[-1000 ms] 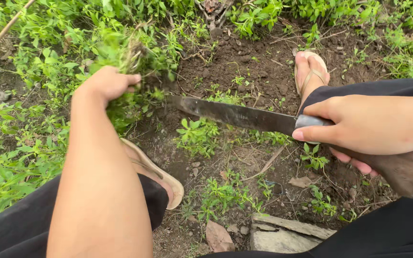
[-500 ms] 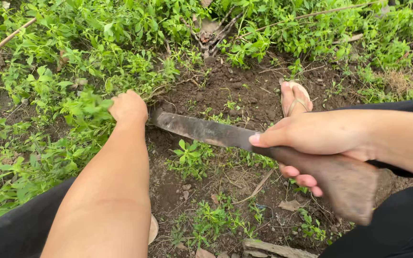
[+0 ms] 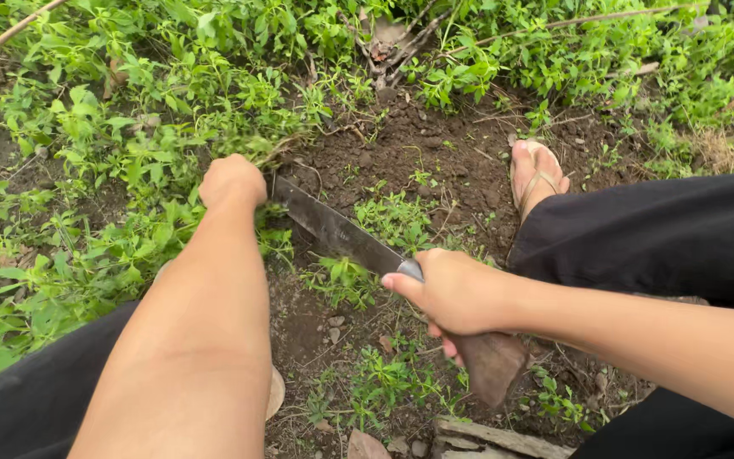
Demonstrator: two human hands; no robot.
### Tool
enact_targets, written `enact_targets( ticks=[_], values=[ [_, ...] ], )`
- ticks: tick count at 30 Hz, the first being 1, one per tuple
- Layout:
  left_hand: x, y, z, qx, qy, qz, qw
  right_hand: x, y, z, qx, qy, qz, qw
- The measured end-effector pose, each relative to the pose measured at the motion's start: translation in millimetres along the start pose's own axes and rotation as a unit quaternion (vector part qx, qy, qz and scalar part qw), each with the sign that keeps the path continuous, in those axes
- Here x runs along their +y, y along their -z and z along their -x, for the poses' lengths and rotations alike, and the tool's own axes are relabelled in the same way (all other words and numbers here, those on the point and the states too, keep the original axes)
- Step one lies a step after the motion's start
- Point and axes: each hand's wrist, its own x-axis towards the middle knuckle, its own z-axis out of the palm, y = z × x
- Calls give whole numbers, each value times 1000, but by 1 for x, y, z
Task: The person uses a machete to cut and remove weeds from a garden bed. They repeatedly grasp clumps of weeds with one hand and slice near the base with the other, clearing small patches of soil.
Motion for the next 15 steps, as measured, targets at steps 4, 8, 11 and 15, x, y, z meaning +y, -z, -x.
enact_targets(
  ticks=[4, 8, 11, 15],
  values=[
    [-24, -2, -31, -23, 14, 56, 998, 28, 2, -17, 209, 167, 323, 908],
    [-45, -29, -86, -23, -139, -114, 984, 0, 26, 9, 118, 55, 233, 964],
    [-55, -39, -104, -38, -146, -110, 982, -21, 34, 42, -16, -83, -34, 996],
    [-52, -36, -98, -38, -97, -32, 994, -41, 26, 25, -110, -83, -215, 967]
  ],
)
